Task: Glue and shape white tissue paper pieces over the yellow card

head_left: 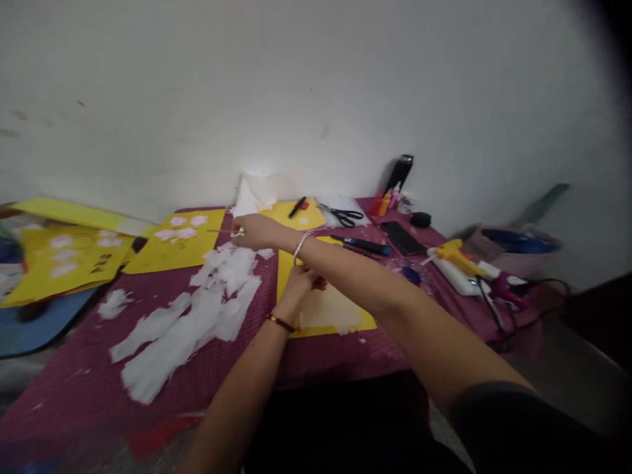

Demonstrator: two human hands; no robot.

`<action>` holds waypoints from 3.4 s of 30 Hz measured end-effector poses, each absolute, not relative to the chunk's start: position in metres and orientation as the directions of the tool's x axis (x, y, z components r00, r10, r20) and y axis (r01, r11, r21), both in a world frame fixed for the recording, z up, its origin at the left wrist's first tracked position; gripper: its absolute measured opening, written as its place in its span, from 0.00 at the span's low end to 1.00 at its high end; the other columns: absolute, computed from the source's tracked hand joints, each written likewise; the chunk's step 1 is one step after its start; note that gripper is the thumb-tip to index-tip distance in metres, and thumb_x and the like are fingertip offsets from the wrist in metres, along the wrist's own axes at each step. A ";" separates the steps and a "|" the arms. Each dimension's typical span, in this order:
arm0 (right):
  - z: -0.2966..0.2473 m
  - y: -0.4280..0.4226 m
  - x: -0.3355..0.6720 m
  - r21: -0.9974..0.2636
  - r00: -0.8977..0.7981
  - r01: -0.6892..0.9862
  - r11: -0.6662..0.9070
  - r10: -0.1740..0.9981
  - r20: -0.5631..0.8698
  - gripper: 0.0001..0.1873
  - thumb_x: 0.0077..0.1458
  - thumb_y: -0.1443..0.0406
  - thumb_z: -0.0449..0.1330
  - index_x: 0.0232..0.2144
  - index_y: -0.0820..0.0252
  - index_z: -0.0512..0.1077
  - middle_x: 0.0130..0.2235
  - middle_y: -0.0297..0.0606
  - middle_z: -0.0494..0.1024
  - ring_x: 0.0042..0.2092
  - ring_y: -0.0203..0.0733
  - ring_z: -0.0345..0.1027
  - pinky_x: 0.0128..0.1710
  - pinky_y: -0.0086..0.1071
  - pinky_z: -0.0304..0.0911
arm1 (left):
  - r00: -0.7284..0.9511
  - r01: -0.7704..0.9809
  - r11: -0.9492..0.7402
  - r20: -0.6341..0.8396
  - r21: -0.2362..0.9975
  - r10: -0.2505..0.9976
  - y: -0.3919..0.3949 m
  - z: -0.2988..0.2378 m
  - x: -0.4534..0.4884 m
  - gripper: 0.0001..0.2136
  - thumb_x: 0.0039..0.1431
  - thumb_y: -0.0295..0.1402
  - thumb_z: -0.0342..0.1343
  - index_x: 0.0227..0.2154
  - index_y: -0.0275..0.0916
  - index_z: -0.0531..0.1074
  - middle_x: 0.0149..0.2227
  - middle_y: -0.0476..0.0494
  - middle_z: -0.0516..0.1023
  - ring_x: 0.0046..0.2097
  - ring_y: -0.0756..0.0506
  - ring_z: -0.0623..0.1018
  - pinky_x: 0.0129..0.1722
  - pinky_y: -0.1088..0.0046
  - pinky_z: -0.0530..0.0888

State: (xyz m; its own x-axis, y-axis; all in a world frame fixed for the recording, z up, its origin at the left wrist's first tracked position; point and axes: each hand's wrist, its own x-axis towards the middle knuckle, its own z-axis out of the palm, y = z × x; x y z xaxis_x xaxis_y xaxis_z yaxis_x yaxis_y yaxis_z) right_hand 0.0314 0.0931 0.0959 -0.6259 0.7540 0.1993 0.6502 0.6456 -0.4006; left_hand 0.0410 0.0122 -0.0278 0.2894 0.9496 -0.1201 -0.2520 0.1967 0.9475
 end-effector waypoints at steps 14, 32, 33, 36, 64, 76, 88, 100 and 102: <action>0.009 0.019 0.220 -0.961 -0.294 0.067 0.268 0.926 0.238 0.16 0.49 0.54 0.62 0.28 0.61 0.69 0.25 0.30 0.69 0.28 0.33 0.61 0.30 0.29 0.58 | 0.201 -0.161 -0.036 0.069 0.986 0.977 0.000 0.020 0.033 0.09 0.40 0.32 0.68 0.27 0.36 0.78 0.27 0.46 0.80 0.30 0.49 0.78 0.35 0.73 0.73; -0.007 0.008 0.224 -0.980 -0.181 0.047 0.195 0.966 0.184 0.10 0.46 0.60 0.62 0.27 0.60 0.67 0.26 0.29 0.67 0.27 0.33 0.59 0.26 0.27 0.55 | 0.209 0.064 -0.173 0.156 0.983 0.965 0.002 0.008 0.047 0.10 0.48 0.38 0.65 0.29 0.38 0.73 0.25 0.50 0.74 0.25 0.50 0.71 0.25 0.76 0.67; -0.006 0.007 0.224 -0.980 -0.190 0.044 0.192 0.965 0.180 0.11 0.46 0.59 0.63 0.28 0.60 0.67 0.26 0.29 0.67 0.27 0.33 0.60 0.26 0.27 0.56 | 0.193 0.086 -0.173 0.154 0.981 0.969 0.001 0.010 0.046 0.10 0.48 0.38 0.65 0.26 0.38 0.73 0.25 0.50 0.74 0.25 0.50 0.70 0.24 0.77 0.66; -0.003 0.003 0.223 -0.981 -0.208 0.031 0.190 0.961 0.180 0.14 0.45 0.58 0.64 0.31 0.59 0.68 0.29 0.30 0.69 0.29 0.34 0.62 0.28 0.27 0.57 | 0.187 0.097 -0.187 0.167 0.978 0.968 0.002 0.011 0.045 0.09 0.49 0.37 0.63 0.24 0.38 0.72 0.24 0.50 0.73 0.26 0.50 0.69 0.25 0.77 0.65; 0.001 -0.003 0.219 -0.982 -0.173 -0.010 0.189 0.967 0.188 0.10 0.44 0.61 0.62 0.28 0.57 0.64 0.26 0.27 0.64 0.27 0.31 0.55 0.26 0.27 0.53 | 0.307 -0.013 -0.033 0.035 0.999 0.951 -0.005 0.021 0.049 0.04 0.45 0.29 0.65 0.25 0.38 0.76 0.23 0.49 0.73 0.23 0.51 0.68 0.21 0.79 0.61; 0.006 0.008 0.237 -0.971 0.158 -0.191 0.145 0.981 0.116 0.13 0.43 0.61 0.61 0.30 0.55 0.62 0.22 0.23 0.59 0.20 0.29 0.50 0.19 0.26 0.45 | 0.221 -0.216 0.041 0.008 0.976 0.975 0.023 0.019 0.014 0.07 0.40 0.28 0.64 0.25 0.40 0.73 0.23 0.50 0.75 0.25 0.49 0.74 0.25 0.77 0.70; 0.014 0.000 0.245 -0.983 -0.310 0.039 0.178 0.938 0.157 0.18 0.54 0.51 0.60 0.36 0.60 0.70 0.31 0.32 0.71 0.24 0.29 0.54 0.22 0.27 0.50 | 0.354 -0.033 0.244 -0.217 0.969 0.910 0.012 0.026 0.019 0.09 0.42 0.34 0.67 0.26 0.38 0.76 0.20 0.49 0.74 0.18 0.52 0.68 0.16 0.79 0.63; 0.005 0.000 0.233 -0.997 -0.377 0.009 0.076 0.924 0.067 0.18 0.39 0.58 0.70 0.27 0.60 0.66 0.25 0.26 0.66 0.26 0.30 0.58 0.27 0.27 0.54 | 0.583 0.102 0.228 -0.244 0.968 0.775 0.006 0.012 0.031 0.12 0.42 0.38 0.69 0.27 0.38 0.75 0.20 0.48 0.71 0.17 0.53 0.65 0.15 0.80 0.59; 0.005 -0.001 0.232 -0.995 -0.371 0.007 0.096 0.924 0.087 0.17 0.40 0.60 0.69 0.27 0.60 0.65 0.25 0.25 0.65 0.26 0.30 0.57 0.27 0.27 0.53 | 0.577 0.107 0.215 -0.237 0.971 0.782 0.005 0.012 0.032 0.12 0.44 0.39 0.68 0.28 0.38 0.75 0.22 0.48 0.72 0.19 0.53 0.67 0.17 0.80 0.61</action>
State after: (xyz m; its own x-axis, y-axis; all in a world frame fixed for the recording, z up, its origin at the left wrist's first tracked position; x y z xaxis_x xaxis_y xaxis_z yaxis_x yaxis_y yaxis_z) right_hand 0.2319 -0.0015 0.0055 -0.3713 0.9245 0.0867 0.0068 0.0960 -0.9954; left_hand 0.0322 0.0047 0.0116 0.5769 0.7818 -0.2368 0.1067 0.2153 0.9707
